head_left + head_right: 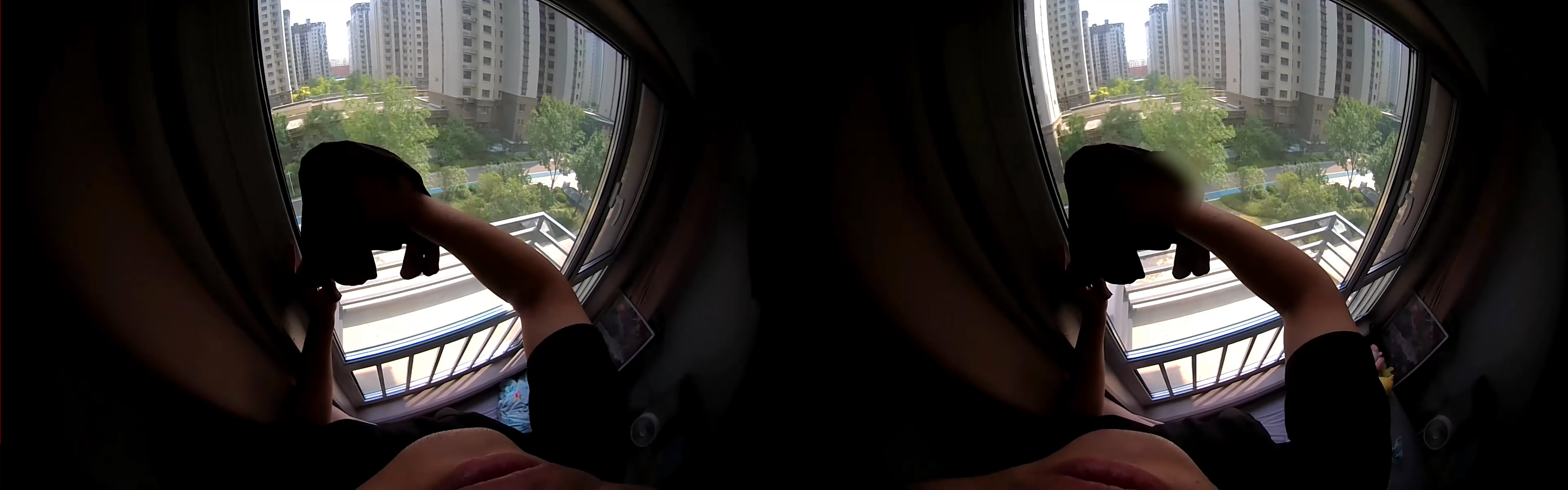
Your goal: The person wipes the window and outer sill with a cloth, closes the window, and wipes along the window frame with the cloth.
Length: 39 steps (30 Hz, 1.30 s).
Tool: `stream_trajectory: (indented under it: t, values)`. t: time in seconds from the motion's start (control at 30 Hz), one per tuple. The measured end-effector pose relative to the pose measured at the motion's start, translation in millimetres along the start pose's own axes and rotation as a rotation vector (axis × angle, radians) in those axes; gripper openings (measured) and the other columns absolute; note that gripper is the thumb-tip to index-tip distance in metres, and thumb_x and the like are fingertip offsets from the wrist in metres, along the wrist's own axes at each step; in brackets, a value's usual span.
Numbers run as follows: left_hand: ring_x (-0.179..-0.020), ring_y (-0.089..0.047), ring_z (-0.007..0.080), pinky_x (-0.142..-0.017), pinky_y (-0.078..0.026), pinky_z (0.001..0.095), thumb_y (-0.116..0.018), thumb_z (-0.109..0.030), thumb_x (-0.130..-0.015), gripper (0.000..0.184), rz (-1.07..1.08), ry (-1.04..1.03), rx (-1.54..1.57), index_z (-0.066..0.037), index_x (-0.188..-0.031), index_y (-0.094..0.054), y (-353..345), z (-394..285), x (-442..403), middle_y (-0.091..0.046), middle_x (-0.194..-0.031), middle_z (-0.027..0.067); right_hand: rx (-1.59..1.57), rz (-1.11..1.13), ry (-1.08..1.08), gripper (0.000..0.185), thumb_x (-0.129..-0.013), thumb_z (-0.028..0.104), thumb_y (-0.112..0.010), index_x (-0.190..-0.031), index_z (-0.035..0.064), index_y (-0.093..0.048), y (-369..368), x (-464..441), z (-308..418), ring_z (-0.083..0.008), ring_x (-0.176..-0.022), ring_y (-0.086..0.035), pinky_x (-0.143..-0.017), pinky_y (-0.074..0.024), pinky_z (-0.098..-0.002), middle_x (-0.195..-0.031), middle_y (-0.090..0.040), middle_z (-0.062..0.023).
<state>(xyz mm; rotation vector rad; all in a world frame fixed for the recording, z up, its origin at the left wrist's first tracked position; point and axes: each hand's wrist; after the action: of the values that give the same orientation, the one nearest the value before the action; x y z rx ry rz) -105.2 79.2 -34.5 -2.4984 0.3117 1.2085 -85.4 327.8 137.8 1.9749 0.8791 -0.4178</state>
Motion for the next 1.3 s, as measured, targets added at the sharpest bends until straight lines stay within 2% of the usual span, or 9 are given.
stream_trajectory:
  t: [0.3,0.5,0.63,0.8,0.97,1.03,1.13,1.23,1.3]
  values:
    - [-0.151,-0.033,0.0434,-0.124,-0.029,0.0524,-0.046,0.002,-0.082,0.071,-0.071,-0.482,-0.858,-0.001,-0.152,-0.043,3.8,-38.7,6.1,-0.039,-0.16,0.0249,-0.18,-0.329,0.111,0.052,-0.099,0.04,-0.062,-0.14,0.0079,-0.058,131.7,-13.4,-104.0,-0.0349,-0.124,-0.062,-0.107,-0.0494,-0.047,-0.137,-0.062,-0.0196]
    - [-0.153,-0.03,0.0448,-0.125,-0.026,0.0557,-0.05,0.0,-0.08,0.073,0.071,-0.382,-0.976,-0.001,-0.152,-0.043,10.1,-45.5,47.2,-0.04,-0.16,0.0232,-0.061,-0.751,-0.653,0.045,-0.092,0.017,-0.056,-0.13,-0.0049,-0.062,209.5,17.7,-236.7,-0.0495,-0.125,-0.055,-0.111,-0.0434,-0.051,-0.136,-0.061,-0.0272]
    - [-0.156,-0.019,0.0456,-0.127,-0.014,0.0587,-0.065,-0.01,-0.085,0.078,0.139,-0.326,-1.018,-0.006,-0.157,-0.037,-25.3,-48.5,43.1,-0.029,-0.167,0.0225,0.195,-1.045,-0.602,0.041,-0.094,0.017,-0.057,-0.128,-0.003,-0.063,156.2,15.0,-341.5,-0.0459,-0.119,-0.06,-0.107,-0.0459,-0.0493,-0.128,-0.065,-0.0251]
    - [-0.159,0.005,0.0453,-0.121,-0.001,0.0717,-0.084,-0.073,-0.061,0.138,0.308,-0.255,-1.235,-0.022,-0.168,-0.013,-87.2,-21.3,29.5,0.008,-0.171,0.025,0.146,-0.907,-0.535,0.046,-0.098,0.027,-0.058,-0.135,0.0002,-0.06,104.5,21.3,-303.8,-0.0377,-0.12,-0.061,-0.108,-0.0468,-0.0443,-0.131,-0.064,-0.0219]
    - [-0.159,0.006,0.0444,-0.12,-0.001,0.0731,-0.079,-0.079,-0.062,0.137,0.289,-0.266,-1.274,-0.021,-0.168,-0.013,-80.6,-8.4,33.3,0.008,-0.172,0.0244,-0.862,-0.776,-0.183,0.052,-0.102,0.036,-0.06,-0.142,0.0034,-0.056,6.5,43.0,-147.0,-0.0295,-0.122,-0.063,-0.108,-0.0477,-0.0394,-0.135,-0.064,-0.0186]
    - [-0.159,0.005,0.0454,-0.121,-0.003,0.0711,-0.082,-0.074,-0.063,0.134,0.281,-0.257,-1.242,-0.023,-0.168,-0.015,-81.1,-9.9,33.1,0.004,-0.171,0.0264,0.163,0.21,0.019,0.032,-0.098,0.033,-0.063,-0.119,0.0091,-0.064,125.7,53.6,-79.0,-0.0262,-0.109,-0.064,-0.105,-0.0488,-0.0452,-0.123,-0.067,-0.0108]
    - [-0.159,0.004,0.0435,-0.122,-0.002,0.0684,-0.076,-0.074,-0.075,0.118,0.252,-0.264,-1.243,-0.023,-0.166,-0.022,-79.0,-4.9,35.3,0.0,-0.172,0.026,-0.394,0.815,0.102,0.037,-0.099,0.033,-0.062,-0.127,0.0079,-0.064,123.7,75.8,-45.9,-0.0236,-0.119,-0.059,-0.111,-0.0427,-0.0451,-0.125,-0.066,-0.0111]
    - [-0.16,0.006,0.0421,-0.123,0.003,0.0645,-0.067,-0.078,-0.081,0.11,0.245,-0.279,-1.267,-0.021,-0.166,-0.026,-76.2,-1.8,34.3,-0.002,-0.171,0.0266,-0.936,-0.107,0.066,0.04,-0.1,0.035,-0.06,-0.129,0.0079,-0.067,12.1,167.5,-64.3,-0.0237,-0.111,-0.065,-0.103,-0.0492,-0.0447,-0.11,-0.072,-0.0126]
    - [-0.16,0.006,0.042,-0.123,0.002,0.0649,-0.065,-0.077,-0.083,0.108,0.24,-0.303,-1.195,-0.02,-0.166,-0.026,-81.6,-11.9,32.0,-0.002,-0.171,0.0267,-0.722,0.01,0.09,0.042,-0.1,0.036,-0.06,-0.133,0.0109,-0.065,36.6,157.3,-87.0,-0.026,-0.112,-0.066,-0.103,-0.0505,-0.0441,-0.115,-0.07,-0.0139]
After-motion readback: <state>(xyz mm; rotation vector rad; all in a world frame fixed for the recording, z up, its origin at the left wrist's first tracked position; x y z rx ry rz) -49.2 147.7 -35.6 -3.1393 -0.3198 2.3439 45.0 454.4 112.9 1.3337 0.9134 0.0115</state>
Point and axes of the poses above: each hand's wrist, its own x-axis away from the middle knuckle, its own y-axis out of the back of the hand, z = x × y
